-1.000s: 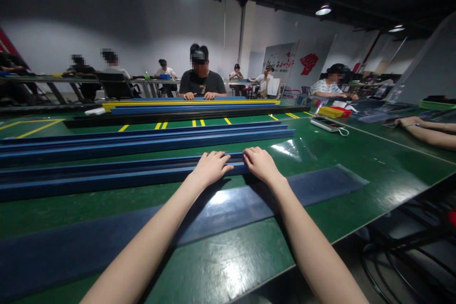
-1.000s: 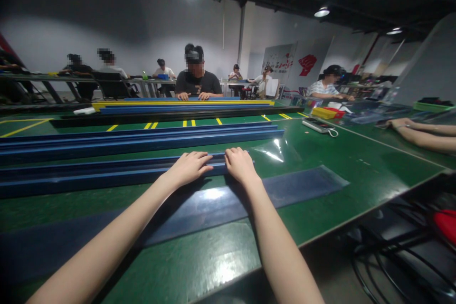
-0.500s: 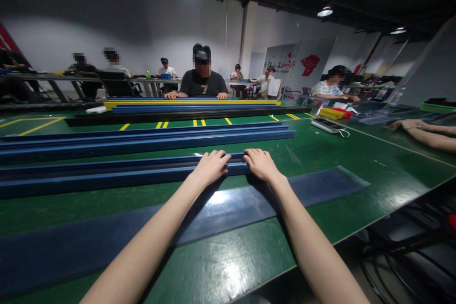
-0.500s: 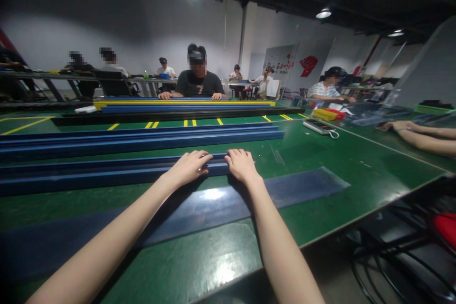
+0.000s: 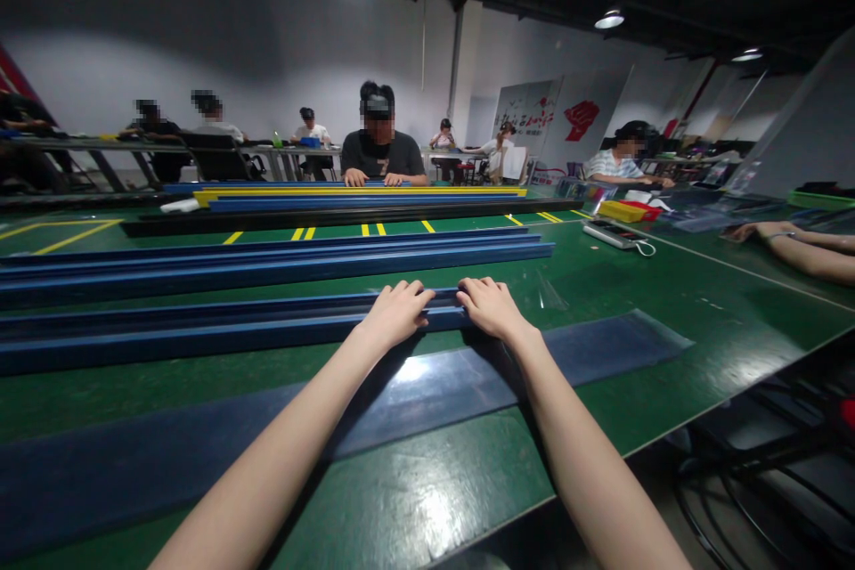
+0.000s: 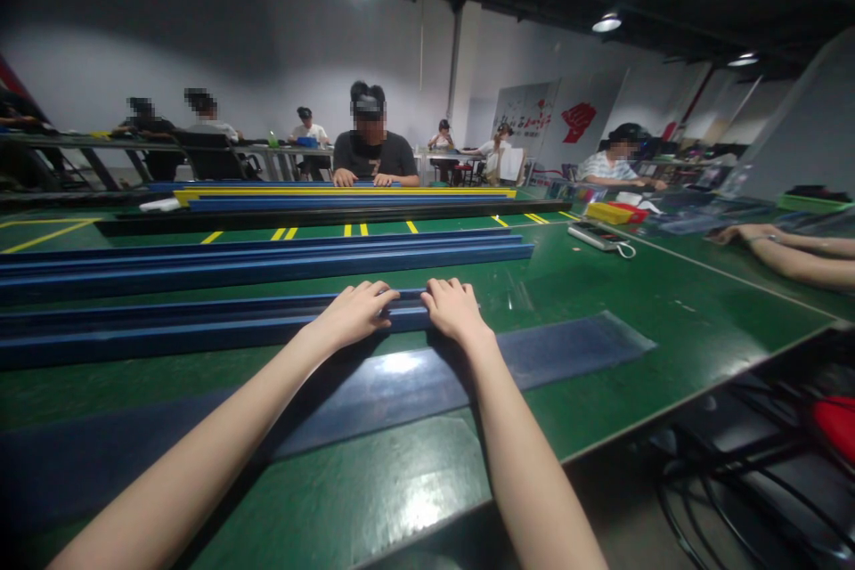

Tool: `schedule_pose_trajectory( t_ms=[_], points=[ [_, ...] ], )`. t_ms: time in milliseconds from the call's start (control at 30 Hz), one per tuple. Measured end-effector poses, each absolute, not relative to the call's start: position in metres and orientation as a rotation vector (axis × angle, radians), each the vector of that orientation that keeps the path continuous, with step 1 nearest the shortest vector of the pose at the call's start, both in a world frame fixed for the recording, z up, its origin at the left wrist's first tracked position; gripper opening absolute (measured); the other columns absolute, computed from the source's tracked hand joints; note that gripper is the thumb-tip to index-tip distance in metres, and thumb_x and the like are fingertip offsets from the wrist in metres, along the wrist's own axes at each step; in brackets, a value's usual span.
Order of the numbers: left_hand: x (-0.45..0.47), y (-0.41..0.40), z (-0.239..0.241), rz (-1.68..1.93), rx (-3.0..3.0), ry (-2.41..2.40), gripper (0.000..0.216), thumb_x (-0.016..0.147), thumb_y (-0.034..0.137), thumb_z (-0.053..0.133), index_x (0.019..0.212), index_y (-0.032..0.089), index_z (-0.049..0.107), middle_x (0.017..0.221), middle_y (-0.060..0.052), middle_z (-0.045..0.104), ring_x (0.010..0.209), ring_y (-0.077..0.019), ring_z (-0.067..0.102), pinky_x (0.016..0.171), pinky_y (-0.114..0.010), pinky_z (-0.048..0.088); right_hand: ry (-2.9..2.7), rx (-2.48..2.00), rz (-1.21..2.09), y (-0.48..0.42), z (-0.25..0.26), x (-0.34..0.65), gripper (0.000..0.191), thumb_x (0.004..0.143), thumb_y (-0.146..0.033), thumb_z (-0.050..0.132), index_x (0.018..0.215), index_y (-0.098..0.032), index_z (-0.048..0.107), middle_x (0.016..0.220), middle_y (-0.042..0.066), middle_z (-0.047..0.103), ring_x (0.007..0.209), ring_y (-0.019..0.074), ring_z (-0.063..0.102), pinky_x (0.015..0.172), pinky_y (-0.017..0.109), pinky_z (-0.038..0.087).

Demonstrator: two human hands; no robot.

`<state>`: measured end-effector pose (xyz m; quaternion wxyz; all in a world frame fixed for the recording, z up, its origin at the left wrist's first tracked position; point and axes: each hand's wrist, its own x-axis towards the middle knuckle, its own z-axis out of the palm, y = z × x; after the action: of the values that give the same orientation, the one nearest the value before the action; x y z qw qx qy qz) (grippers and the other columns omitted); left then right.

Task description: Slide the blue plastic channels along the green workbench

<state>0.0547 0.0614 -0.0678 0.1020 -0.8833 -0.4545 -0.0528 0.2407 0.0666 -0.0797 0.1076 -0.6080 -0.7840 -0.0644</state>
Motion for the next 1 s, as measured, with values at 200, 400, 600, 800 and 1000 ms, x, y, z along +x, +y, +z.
schedule_pose_trajectory(
  t_ms=[200, 400, 600, 800, 1000],
  points=[
    [0.057, 0.058, -0.065, -0.115, -2.621, -1.336, 0.036, 0.079, 0.027, 0.053, 0.113, 0.022, 0.045, 0.114, -0.007, 0.051, 0.102, -0.0243, 0.048, 0.078, -0.035, 0.043, -2.322, -1.802, -0.198, 0.062, -0.078, 0.241, 0.032, 0.091, -0.035, 0.026, 0.102, -0.019, 0.051, 0.108, 0.007, 0.059, 0.1, 0.0221, 0.047, 0.081, 0.037, 0.032],
    [0.058, 0.055, -0.063, -0.112, -2.609, -1.34, 0.037, 0.079, 0.027, 0.052, 0.115, 0.022, 0.044, 0.115, -0.008, 0.05, 0.102, -0.0247, 0.048, 0.078, -0.036, 0.043, -2.302, -1.8, -0.21, 0.06, -0.081, 0.24, 0.033, 0.091, -0.037, 0.027, 0.104, -0.019, 0.051, 0.111, 0.007, 0.058, 0.101, 0.0222, 0.046, 0.082, 0.037, 0.032],
    [0.059, 0.053, -0.061, -0.07, -2.622, -1.36, 0.043, 0.079, 0.027, 0.051, 0.12, 0.024, 0.041, 0.116, -0.008, 0.049, 0.102, -0.0245, 0.048, 0.079, -0.035, 0.043, -2.273, -1.784, -0.244, 0.058, -0.083, 0.24, 0.034, 0.09, -0.039, 0.028, 0.102, -0.019, 0.053, 0.107, 0.007, 0.06, 0.1, 0.022, 0.047, 0.081, 0.037, 0.032],
    [0.06, 0.05, -0.061, -0.059, -2.619, -1.343, 0.041, 0.079, 0.026, 0.048, 0.12, 0.022, 0.044, 0.115, -0.009, 0.049, 0.102, -0.0258, 0.047, 0.078, -0.037, 0.043, -2.246, -1.728, -0.262, 0.057, -0.087, 0.243, 0.035, 0.091, -0.04, 0.028, 0.103, -0.02, 0.054, 0.108, 0.006, 0.06, 0.101, 0.0207, 0.048, 0.082, 0.035, 0.032],
    [0.057, 0.049, -0.055, -0.001, -2.668, -1.391, 0.048, 0.078, 0.033, 0.052, 0.124, 0.024, 0.041, 0.121, -0.009, 0.046, 0.107, -0.0258, 0.046, 0.082, -0.037, 0.042, -2.223, -1.623, -0.206, 0.058, -0.084, 0.251, 0.032, 0.091, -0.034, 0.029, 0.102, -0.02, 0.056, 0.112, 0.004, 0.058, 0.101, 0.0172, 0.05, 0.082, 0.029, 0.034]
  ],
)
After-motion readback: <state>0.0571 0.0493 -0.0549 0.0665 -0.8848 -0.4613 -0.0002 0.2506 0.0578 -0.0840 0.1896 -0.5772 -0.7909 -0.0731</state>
